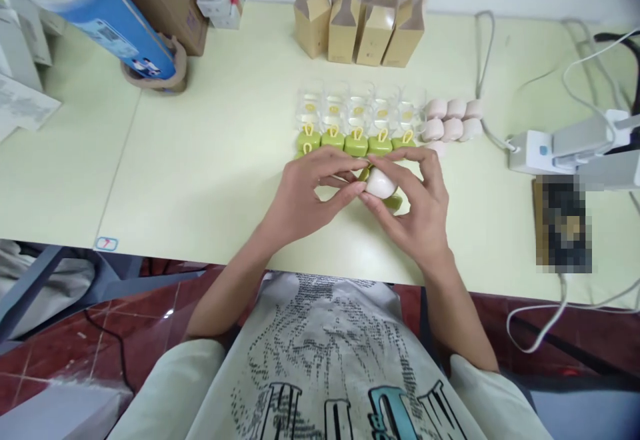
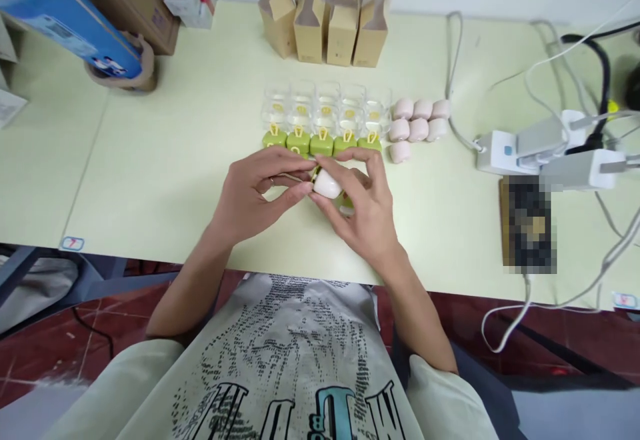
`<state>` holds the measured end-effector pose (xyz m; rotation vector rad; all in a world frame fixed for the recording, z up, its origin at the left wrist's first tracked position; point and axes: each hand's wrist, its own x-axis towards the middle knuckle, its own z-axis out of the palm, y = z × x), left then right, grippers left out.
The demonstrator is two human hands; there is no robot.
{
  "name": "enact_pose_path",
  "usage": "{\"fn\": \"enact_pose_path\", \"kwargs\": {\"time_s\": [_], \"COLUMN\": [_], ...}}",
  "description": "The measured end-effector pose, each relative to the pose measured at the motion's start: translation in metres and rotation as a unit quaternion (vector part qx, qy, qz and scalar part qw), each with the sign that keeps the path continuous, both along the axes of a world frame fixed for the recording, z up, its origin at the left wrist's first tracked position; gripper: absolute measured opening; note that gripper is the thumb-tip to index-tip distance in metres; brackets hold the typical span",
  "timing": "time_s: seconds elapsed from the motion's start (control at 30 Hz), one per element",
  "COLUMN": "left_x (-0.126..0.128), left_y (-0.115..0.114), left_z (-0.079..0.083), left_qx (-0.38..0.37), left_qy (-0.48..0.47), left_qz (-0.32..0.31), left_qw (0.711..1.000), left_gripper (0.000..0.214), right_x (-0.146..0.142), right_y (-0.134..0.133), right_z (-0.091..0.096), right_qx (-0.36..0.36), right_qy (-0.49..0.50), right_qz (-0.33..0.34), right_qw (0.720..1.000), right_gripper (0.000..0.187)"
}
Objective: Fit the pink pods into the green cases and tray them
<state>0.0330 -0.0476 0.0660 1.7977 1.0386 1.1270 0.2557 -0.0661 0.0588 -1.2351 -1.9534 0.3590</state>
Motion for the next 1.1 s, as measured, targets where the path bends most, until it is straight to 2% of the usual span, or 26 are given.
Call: {"fn": "enact_pose_path", "kwargs": {"time_s": [0.17,0.3,0.43,0.57,0.73,0.83,0.9,0.97,1.03,1.1], "left_x": [0.000,0.006,0.012,0.015,0.016,0.010,0.003,-0.005,-0.012,-0.015], "left_y": [0.002,-0.002,-0.009,-0.013,-0.014,-0.014,-0.011,-0.006,-0.001,0.003], "left_z": [0.003,0.002,0.001,0.002,0.008,0.013,0.015,0.015,0.011,0.006], "left_qx": [0.010,0.093,0.154,0.110,0.067,0.057,0.055,0.055,0.061,0.079], "left_qy": [0.034,0.079,0.098,0.092,0.097,0.077,0.055,0.044,0.053,0.065], "left_qz": [0.023,0.055,0.115,0.143,0.153,0.131,0.081,0.011,-0.039,-0.046], "left_qw": [0.999,0.991,0.976,0.979,0.981,0.987,0.994,0.997,0.996,0.994], "left_gripper": [0.026,0.028,0.030,0.030,0.027,0.026,0.027,0.038,0.049,0.050], "right_x": [-0.002,-0.004,-0.009,-0.012,-0.014,-0.014,-0.013,-0.011,-0.009,-0.009], "right_y": [0.004,0.004,0.001,0.002,0.003,0.001,-0.001,-0.001,-0.002,-0.002], "right_z": [-0.001,-0.003,-0.007,-0.015,-0.017,-0.014,-0.012,-0.011,-0.012,-0.013], "right_qx": [0.033,0.032,0.079,0.132,0.122,0.089,0.050,0.011,-0.022,-0.054], "right_qy": [-0.010,-0.037,-0.038,-0.021,0.013,0.032,0.064,0.092,0.103,0.117], "right_qz": [0.017,0.025,0.042,0.056,0.078,0.068,0.042,0.017,0.018,0.041], "right_qw": [0.999,0.999,0.995,0.990,0.989,0.993,0.996,0.996,0.994,0.991], "right_gripper": [0.040,0.040,0.040,0.043,0.042,0.039,0.038,0.040,0.042,0.042]}}
